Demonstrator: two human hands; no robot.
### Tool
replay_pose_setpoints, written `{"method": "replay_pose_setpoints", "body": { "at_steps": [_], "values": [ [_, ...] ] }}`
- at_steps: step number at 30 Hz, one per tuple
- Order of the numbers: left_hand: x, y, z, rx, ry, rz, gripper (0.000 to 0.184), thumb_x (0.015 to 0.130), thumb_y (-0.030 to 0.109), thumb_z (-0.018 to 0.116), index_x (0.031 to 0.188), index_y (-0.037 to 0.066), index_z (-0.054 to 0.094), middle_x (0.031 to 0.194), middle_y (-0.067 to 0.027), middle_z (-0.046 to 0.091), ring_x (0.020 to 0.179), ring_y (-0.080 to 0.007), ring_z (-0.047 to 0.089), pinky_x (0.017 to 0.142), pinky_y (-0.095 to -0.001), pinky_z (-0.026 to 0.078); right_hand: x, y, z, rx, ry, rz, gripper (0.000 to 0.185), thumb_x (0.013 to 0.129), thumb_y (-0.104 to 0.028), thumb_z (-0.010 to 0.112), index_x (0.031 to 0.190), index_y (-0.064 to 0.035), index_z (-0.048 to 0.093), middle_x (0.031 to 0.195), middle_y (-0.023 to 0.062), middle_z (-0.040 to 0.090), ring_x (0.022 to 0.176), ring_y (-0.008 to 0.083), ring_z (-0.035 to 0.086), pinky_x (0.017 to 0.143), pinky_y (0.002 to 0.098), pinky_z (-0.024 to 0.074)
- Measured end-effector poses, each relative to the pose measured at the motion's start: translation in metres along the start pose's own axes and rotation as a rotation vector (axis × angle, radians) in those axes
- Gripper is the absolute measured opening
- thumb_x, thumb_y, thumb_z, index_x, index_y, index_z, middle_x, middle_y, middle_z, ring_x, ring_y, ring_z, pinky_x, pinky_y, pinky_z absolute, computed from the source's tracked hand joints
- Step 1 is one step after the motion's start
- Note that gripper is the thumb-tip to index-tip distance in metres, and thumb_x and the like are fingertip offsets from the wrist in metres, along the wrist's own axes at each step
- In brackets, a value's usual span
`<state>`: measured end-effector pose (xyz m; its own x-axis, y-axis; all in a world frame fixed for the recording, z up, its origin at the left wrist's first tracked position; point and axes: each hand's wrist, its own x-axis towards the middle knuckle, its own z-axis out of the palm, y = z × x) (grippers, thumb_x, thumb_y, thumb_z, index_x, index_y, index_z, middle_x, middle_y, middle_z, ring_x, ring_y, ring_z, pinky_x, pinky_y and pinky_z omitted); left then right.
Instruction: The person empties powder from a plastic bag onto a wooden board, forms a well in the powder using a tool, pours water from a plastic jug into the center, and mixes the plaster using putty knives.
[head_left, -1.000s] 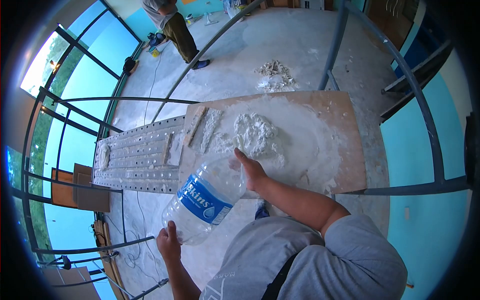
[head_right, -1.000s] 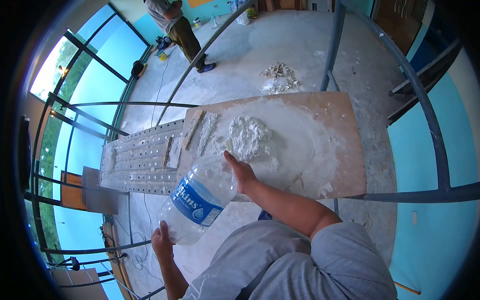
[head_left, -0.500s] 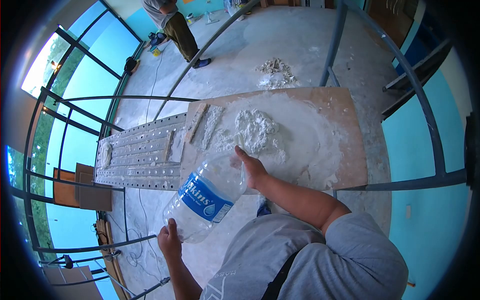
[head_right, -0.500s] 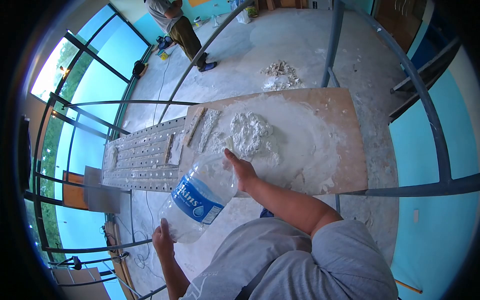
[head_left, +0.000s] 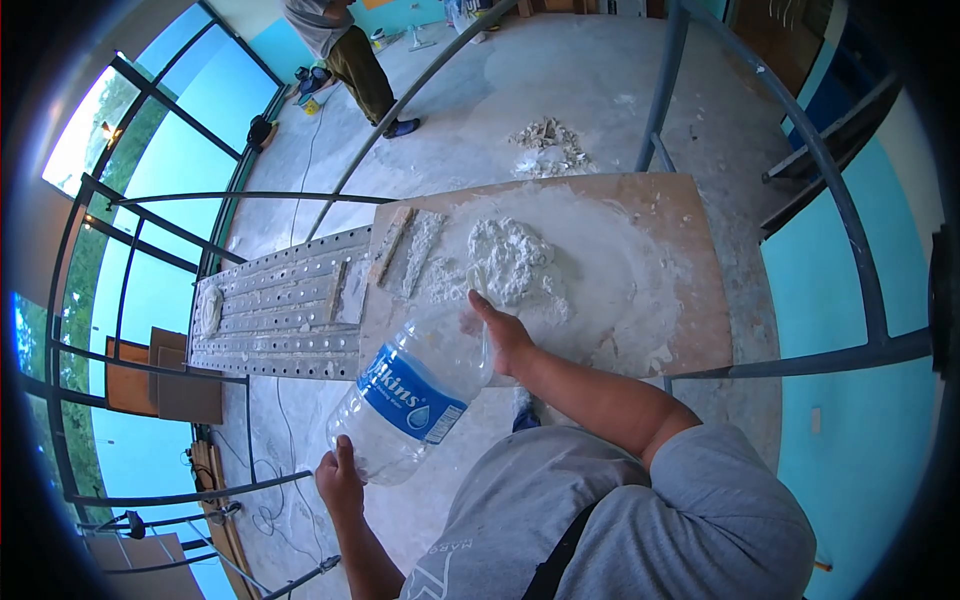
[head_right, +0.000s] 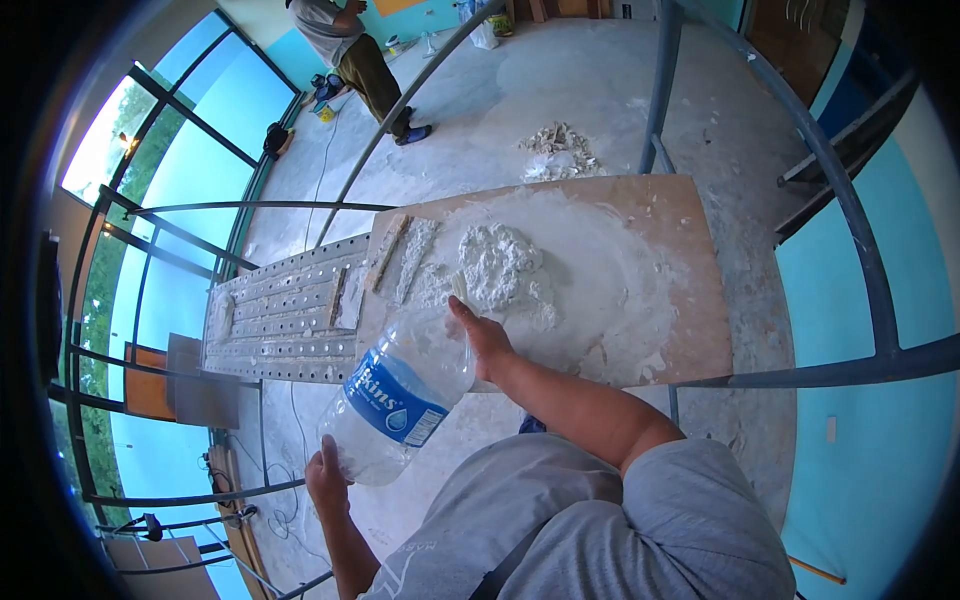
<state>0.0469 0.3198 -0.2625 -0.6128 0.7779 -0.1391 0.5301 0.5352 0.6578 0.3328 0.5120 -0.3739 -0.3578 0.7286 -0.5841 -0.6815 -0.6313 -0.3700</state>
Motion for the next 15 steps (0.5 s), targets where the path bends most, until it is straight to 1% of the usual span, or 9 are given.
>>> {"method": "replay_pose_setpoints", "body": {
  "at_steps": [3,4,6,9,13,15],
  "values": [
    [-0.003,0.000,0.004,-0.139,-0.025,-0.047,0.071,0.090,0.063,0.056,0.070,-0.004,0.059,0.056,-0.0073,0.052,0.058,-0.0115,0.049,0.051,-0.0305,0.040,-0.014,-0.009,0.010,-0.018,-0.034,-0.044,0.065,0.082,-0.048,0.075,0.123,-0.0018,0.056,0.111,0.0101,0.061,0.103,0.0242,0.058,0.095,0.0438,0.0470],
    [-0.004,0.000,0.004,-0.138,-0.019,-0.040,0.071,0.090,0.063,0.056,0.070,-0.005,0.059,0.056,-0.0071,0.052,0.057,-0.0120,0.049,0.051,-0.0305,0.040,-0.017,-0.013,0.014,-0.026,-0.046,-0.067,0.065,0.082,-0.048,0.075,0.124,-0.0017,0.056,0.112,0.0100,0.060,0.104,0.0241,0.058,0.094,0.0442,0.0472],
    [-0.006,0.005,0.005,-0.136,-0.009,-0.023,0.071,0.090,0.063,0.055,0.071,-0.005,0.060,0.056,-0.0069,0.053,0.055,-0.0130,0.049,0.050,-0.0305,0.040,-0.011,-0.016,0.013,-0.016,-0.057,-0.025,0.065,0.082,-0.048,0.075,0.125,-0.0030,0.056,0.113,0.0095,0.060,0.104,0.0238,0.057,0.095,0.0448,0.0469],
    [-0.014,0.026,-0.001,-0.063,-0.035,-0.032,0.064,0.093,0.057,0.054,0.077,-0.004,0.062,0.062,-0.0068,0.056,0.050,-0.0141,0.052,0.046,-0.0286,0.040,-0.011,-0.017,0.014,-0.014,-0.022,0.020,0.064,0.082,-0.047,0.075,0.126,-0.0055,0.056,0.114,0.0090,0.059,0.105,0.0236,0.057,0.095,0.0445,0.0469],
    [-0.010,0.024,-0.002,-0.056,-0.028,-0.031,0.066,0.093,0.058,0.054,0.077,-0.005,0.062,0.061,-0.0068,0.056,0.049,-0.0140,0.051,0.046,-0.0285,0.040,-0.010,-0.015,0.014,0.005,0.023,0.044,0.062,0.081,-0.047,0.076,0.125,-0.0081,0.057,0.111,0.0087,0.060,0.104,0.0234,0.057,0.094,0.0428,0.0477],
    [-0.009,0.023,-0.002,-0.064,-0.034,-0.028,0.066,0.093,0.059,0.054,0.076,-0.005,0.062,0.061,-0.0066,0.056,0.048,-0.0138,0.050,0.045,-0.0283,0.040,-0.008,-0.014,0.011,0.013,0.007,0.034,0.063,0.081,-0.048,0.076,0.125,-0.0079,0.057,0.110,0.0089,0.060,0.104,0.0232,0.057,0.093,0.0424,0.0480]
  ]
}}
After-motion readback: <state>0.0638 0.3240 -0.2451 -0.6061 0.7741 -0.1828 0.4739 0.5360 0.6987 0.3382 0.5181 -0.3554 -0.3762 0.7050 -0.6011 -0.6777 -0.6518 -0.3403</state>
